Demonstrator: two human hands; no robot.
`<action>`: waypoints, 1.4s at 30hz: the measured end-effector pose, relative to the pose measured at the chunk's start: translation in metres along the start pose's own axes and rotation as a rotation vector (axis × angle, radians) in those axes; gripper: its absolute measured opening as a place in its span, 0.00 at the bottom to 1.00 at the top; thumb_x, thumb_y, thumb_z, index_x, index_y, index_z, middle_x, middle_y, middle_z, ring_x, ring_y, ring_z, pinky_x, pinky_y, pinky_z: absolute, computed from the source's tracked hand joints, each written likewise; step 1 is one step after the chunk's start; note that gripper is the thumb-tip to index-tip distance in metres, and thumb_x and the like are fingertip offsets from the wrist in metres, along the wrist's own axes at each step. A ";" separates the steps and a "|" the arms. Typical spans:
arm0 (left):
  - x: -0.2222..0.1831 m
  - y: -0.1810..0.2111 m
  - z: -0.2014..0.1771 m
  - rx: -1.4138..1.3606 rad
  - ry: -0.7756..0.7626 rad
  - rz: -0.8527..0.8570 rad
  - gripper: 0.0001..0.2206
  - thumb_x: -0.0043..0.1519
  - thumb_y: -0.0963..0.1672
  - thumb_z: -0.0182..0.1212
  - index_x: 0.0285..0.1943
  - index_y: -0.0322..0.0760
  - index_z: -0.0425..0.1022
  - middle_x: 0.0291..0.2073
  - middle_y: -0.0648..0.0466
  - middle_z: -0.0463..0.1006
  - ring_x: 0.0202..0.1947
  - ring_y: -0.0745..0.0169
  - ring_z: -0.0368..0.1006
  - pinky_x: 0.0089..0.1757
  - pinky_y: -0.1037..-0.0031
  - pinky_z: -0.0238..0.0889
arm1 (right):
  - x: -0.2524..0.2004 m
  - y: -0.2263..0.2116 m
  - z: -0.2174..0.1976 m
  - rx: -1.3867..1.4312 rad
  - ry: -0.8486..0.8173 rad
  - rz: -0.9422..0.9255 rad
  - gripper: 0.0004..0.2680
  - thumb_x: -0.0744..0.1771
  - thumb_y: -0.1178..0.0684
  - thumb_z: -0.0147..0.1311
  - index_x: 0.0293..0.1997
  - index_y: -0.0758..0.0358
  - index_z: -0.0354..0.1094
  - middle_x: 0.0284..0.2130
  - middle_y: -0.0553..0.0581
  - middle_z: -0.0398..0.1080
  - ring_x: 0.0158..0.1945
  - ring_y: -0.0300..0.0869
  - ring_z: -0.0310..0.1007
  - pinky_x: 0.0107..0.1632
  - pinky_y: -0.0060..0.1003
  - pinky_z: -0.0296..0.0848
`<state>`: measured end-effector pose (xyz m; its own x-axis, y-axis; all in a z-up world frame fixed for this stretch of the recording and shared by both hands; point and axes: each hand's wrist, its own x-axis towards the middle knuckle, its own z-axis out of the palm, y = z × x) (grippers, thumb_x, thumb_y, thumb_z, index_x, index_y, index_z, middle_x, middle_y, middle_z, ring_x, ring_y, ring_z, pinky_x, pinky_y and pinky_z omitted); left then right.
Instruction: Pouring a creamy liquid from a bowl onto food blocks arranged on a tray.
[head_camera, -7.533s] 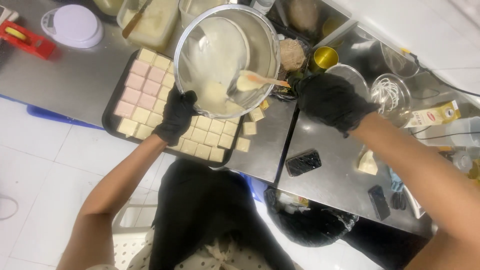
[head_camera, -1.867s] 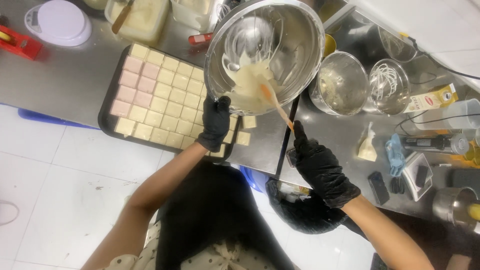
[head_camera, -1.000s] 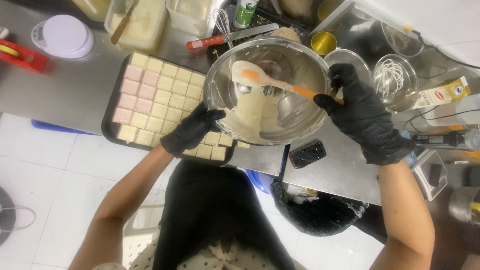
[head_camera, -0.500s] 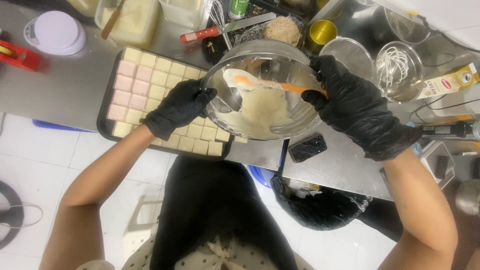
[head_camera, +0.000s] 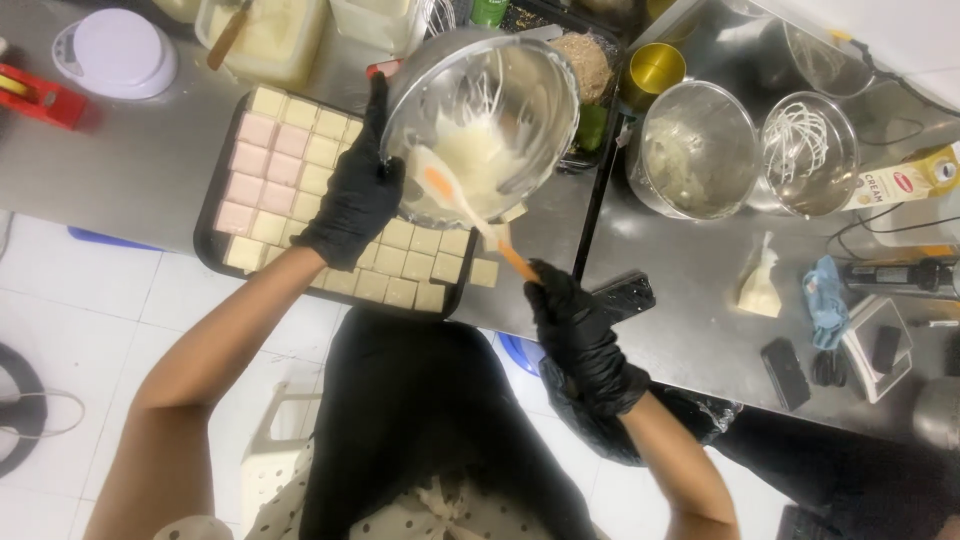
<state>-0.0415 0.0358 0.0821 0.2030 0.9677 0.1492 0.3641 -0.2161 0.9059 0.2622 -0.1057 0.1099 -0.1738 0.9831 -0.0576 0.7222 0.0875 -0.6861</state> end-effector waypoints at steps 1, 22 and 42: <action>0.001 -0.002 0.000 0.004 0.040 0.050 0.45 0.60 0.32 0.47 0.84 0.52 0.29 0.78 0.36 0.57 0.59 0.42 0.75 0.51 0.63 0.72 | -0.005 0.005 0.016 -0.058 0.016 -0.023 0.12 0.70 0.59 0.52 0.61 0.61 0.65 0.35 0.58 0.74 0.30 0.43 0.74 0.33 0.37 0.74; -0.009 0.007 -0.013 -0.012 0.157 0.145 0.46 0.59 0.28 0.43 0.85 0.53 0.32 0.81 0.41 0.53 0.41 0.60 0.78 0.42 0.74 0.76 | -0.006 0.016 0.018 -0.197 -0.021 -0.160 0.19 0.69 0.62 0.42 0.72 0.66 0.57 0.33 0.55 0.67 0.29 0.43 0.69 0.29 0.36 0.70; 0.015 0.040 0.006 -0.085 0.091 0.155 0.49 0.57 0.27 0.43 0.85 0.55 0.31 0.84 0.50 0.43 0.76 0.47 0.65 0.47 0.74 0.71 | 0.006 0.002 0.058 -0.139 0.010 -0.286 0.27 0.68 0.63 0.46 0.78 0.61 0.42 0.33 0.57 0.67 0.32 0.44 0.69 0.33 0.38 0.73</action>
<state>-0.0188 0.0404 0.1188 0.1660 0.9323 0.3213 0.2560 -0.3554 0.8990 0.2242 -0.1090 0.0662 -0.3773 0.9167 0.1313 0.7298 0.3816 -0.5672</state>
